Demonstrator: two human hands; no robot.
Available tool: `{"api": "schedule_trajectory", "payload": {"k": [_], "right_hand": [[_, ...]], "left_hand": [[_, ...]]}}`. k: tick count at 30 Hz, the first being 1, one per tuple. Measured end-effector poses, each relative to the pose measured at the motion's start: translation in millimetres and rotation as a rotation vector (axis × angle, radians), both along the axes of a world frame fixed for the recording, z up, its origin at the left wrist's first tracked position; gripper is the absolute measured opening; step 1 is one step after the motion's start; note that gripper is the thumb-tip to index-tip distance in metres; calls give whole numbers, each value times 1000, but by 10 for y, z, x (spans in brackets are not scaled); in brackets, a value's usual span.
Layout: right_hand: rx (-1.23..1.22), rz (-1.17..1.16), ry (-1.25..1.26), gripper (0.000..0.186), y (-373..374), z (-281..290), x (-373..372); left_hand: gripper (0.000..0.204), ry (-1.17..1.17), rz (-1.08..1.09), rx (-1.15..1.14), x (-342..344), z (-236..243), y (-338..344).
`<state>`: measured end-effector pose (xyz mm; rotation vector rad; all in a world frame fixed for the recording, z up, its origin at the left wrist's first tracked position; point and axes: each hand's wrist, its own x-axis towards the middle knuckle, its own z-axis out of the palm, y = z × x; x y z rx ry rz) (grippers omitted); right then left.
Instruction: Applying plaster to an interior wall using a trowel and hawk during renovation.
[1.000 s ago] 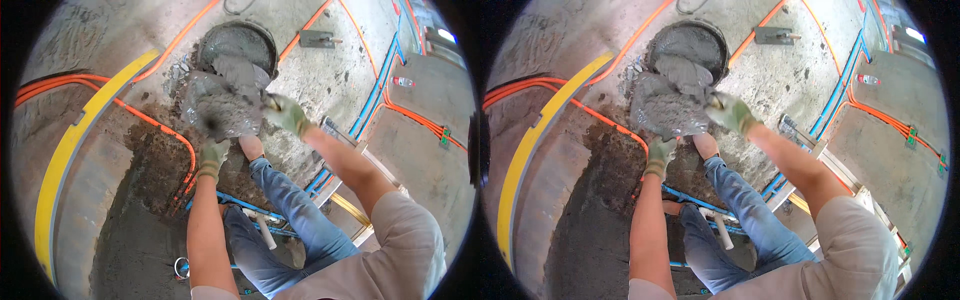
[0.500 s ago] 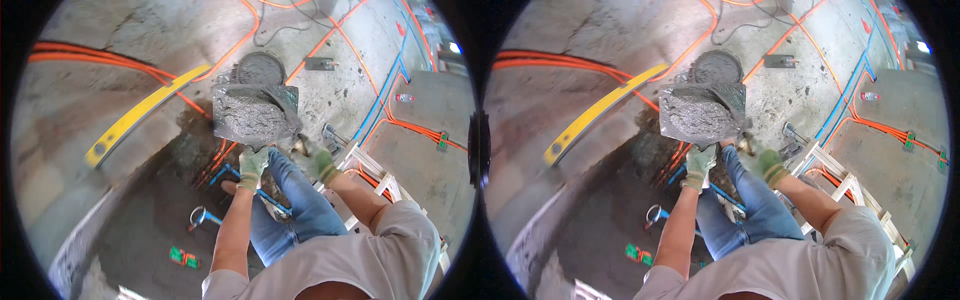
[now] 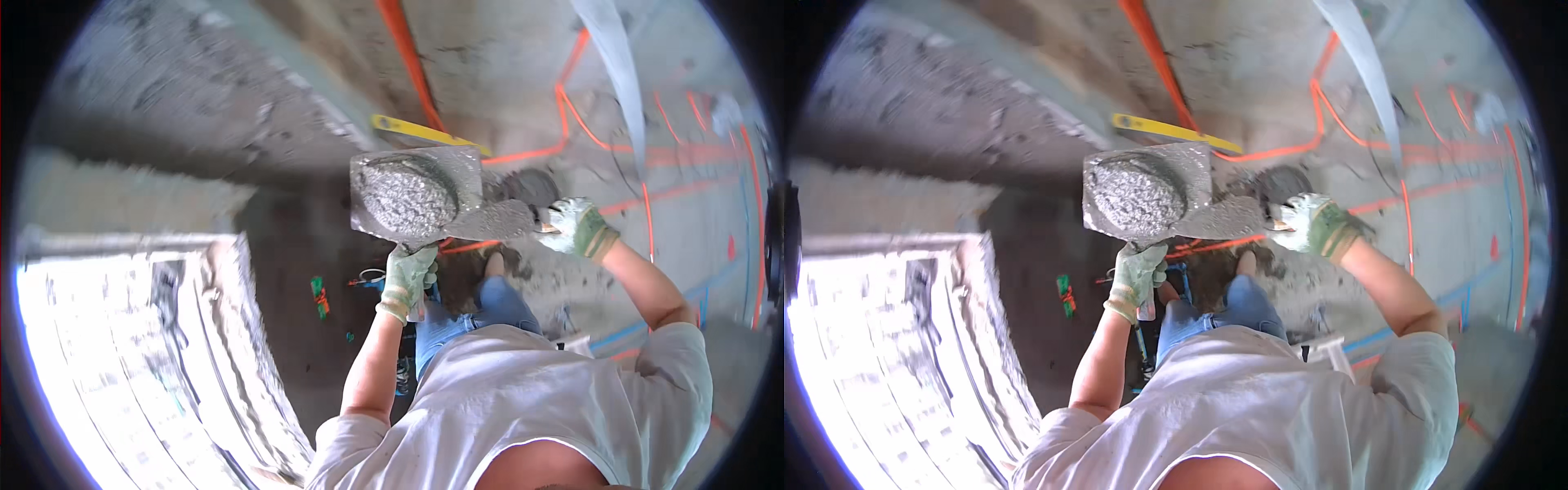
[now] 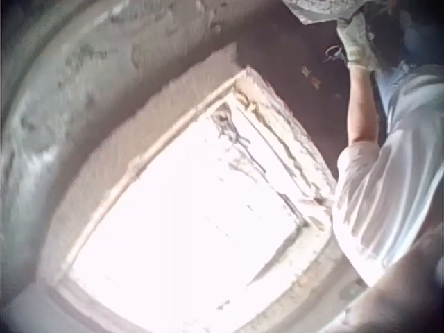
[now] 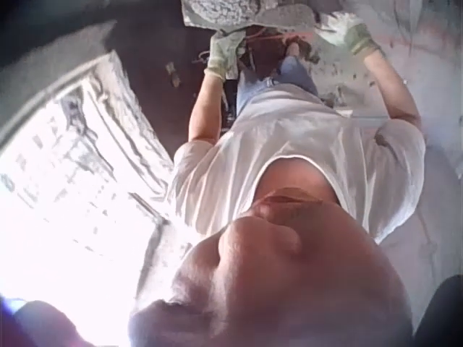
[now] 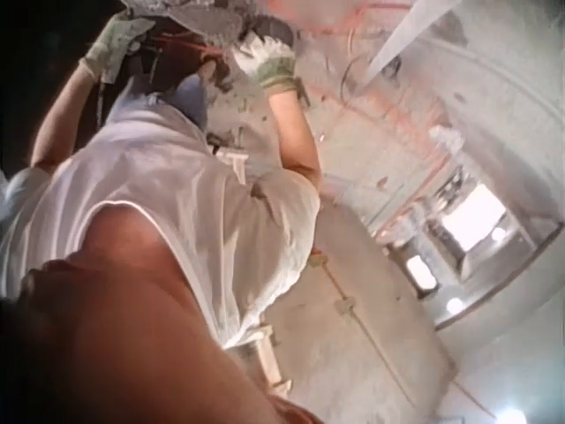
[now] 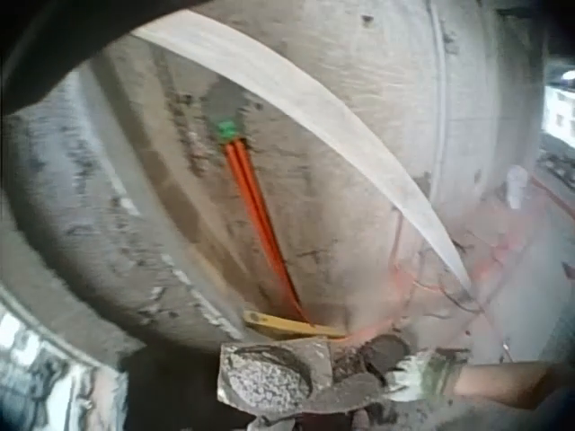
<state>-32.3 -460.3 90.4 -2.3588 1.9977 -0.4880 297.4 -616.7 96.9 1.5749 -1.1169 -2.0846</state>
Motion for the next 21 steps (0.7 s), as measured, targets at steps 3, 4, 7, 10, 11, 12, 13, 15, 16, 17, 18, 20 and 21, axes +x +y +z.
{"api": "schedule_trajectory", "payload": {"k": [3,4,7,10,11,12,13,15,16,17,18,20,21], "right_hand": [[-172,113,103,27,-218,253,-210],[-274,130,81,28,-311,311,-164],[-178,153,102,25,-666,406,173],[-297,119,106,25,-907,433,669],[-384,98,79,25,-994,410,827],[-482,73,38,24,-1043,389,969],[-474,55,22,26,-1089,365,1082],[-497,25,5,28,-1249,293,1306],[-526,0,-46,29,-1333,247,1423],[-538,-4,-98,30,-1425,210,1512],[-585,-2,-84,30,-1532,180,1604],[-441,-89,-117,23,-1748,167,1796],[-522,23,-16,27,-1928,195,1877]], "left_hand": [[22,-42,38,-2,-159,303,353],[22,-55,65,-28,-115,411,418],[22,-91,12,-54,100,540,505],[20,-141,62,-121,468,488,388],[23,-128,79,-105,618,464,314],[23,-108,66,-112,737,424,252],[24,-101,90,-121,834,378,214],[26,-92,117,-152,1011,287,51],[26,-93,102,-152,1099,240,-44],[27,-116,101,-152,1166,186,-161],[29,-152,104,-145,1224,129,-287],[28,-144,78,-134,1292,-5,-513],[27,-175,81,-108,1315,-71,-637]]}}
